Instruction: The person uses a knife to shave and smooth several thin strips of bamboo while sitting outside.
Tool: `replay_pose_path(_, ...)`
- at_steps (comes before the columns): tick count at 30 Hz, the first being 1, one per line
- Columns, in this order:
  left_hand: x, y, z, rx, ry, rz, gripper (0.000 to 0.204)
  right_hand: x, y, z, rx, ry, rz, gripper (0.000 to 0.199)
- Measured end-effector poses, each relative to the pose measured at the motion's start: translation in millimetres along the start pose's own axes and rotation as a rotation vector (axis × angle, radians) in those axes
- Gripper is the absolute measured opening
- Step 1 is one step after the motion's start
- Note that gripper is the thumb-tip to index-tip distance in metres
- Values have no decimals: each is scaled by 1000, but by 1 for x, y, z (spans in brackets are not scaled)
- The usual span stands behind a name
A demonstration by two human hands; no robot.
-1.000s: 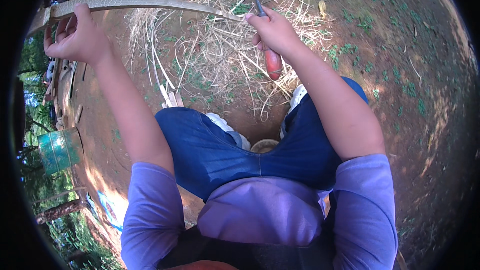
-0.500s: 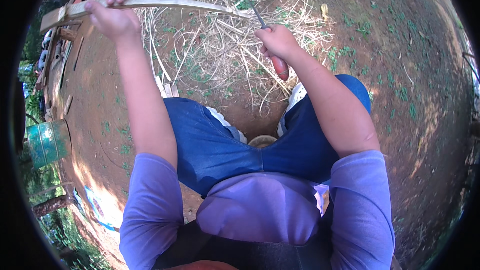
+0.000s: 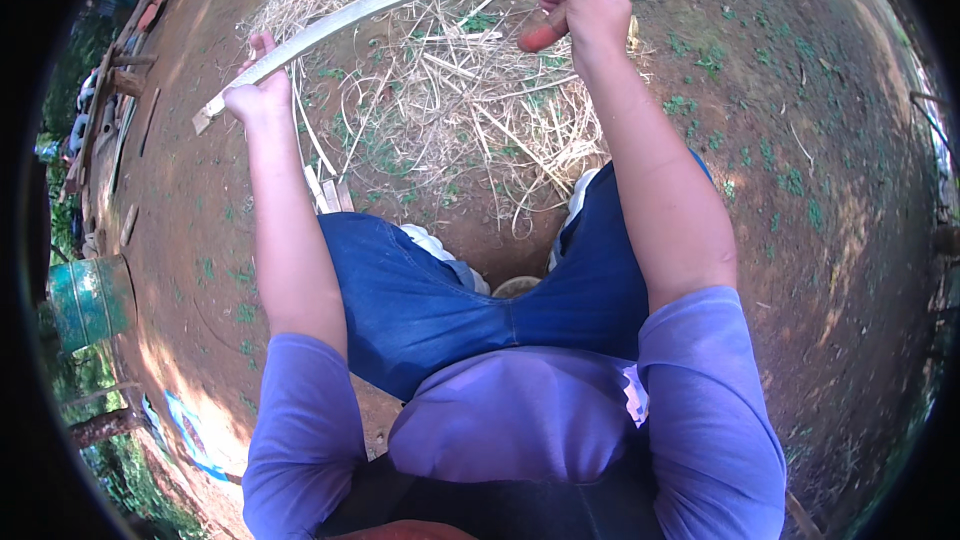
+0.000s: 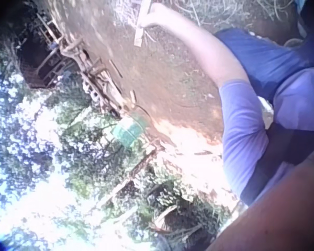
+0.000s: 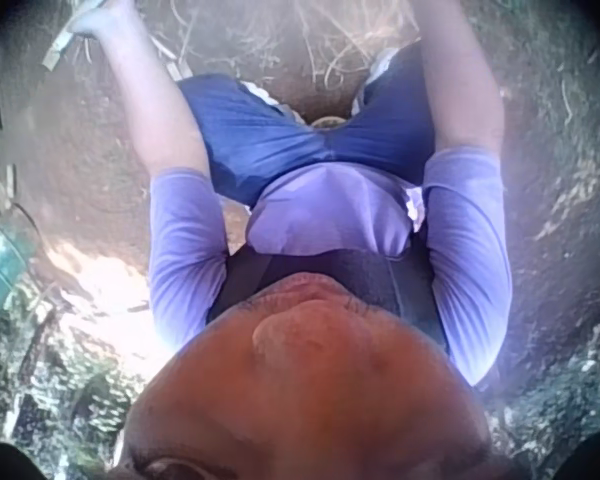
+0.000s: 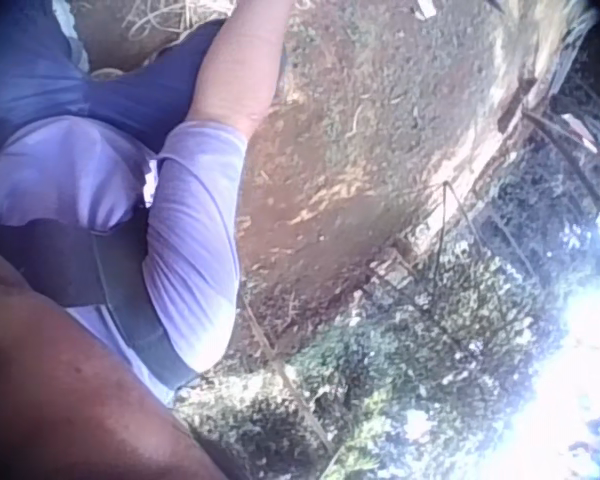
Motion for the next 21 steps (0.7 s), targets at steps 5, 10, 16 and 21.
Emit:
replay_pose_path(5,-6,91,36,-469,309,-235,55,-17,13,13,-153,67,39,36)
replay_pose_path(10,50,92,34,-1086,262,-415,71,-7,23,28,93,119,-34,27)
replay_pose_path(16,119,-19,155,-1434,339,736,66,5,-1,35,276,184,211,27)
replay_pose_path(21,195,-35,201,-1589,244,1323,62,34,-42,44,294,273,408,25)
Point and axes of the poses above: each hand's wrist, its own x-axis away from the middle knuckle, its own y-axis out of the back of the hand, z = x × y, the point moved 8 cm from there along -x, towards the middle knuckle, and after that the axes turned 11 degrees about x, right-handed, at the moved point
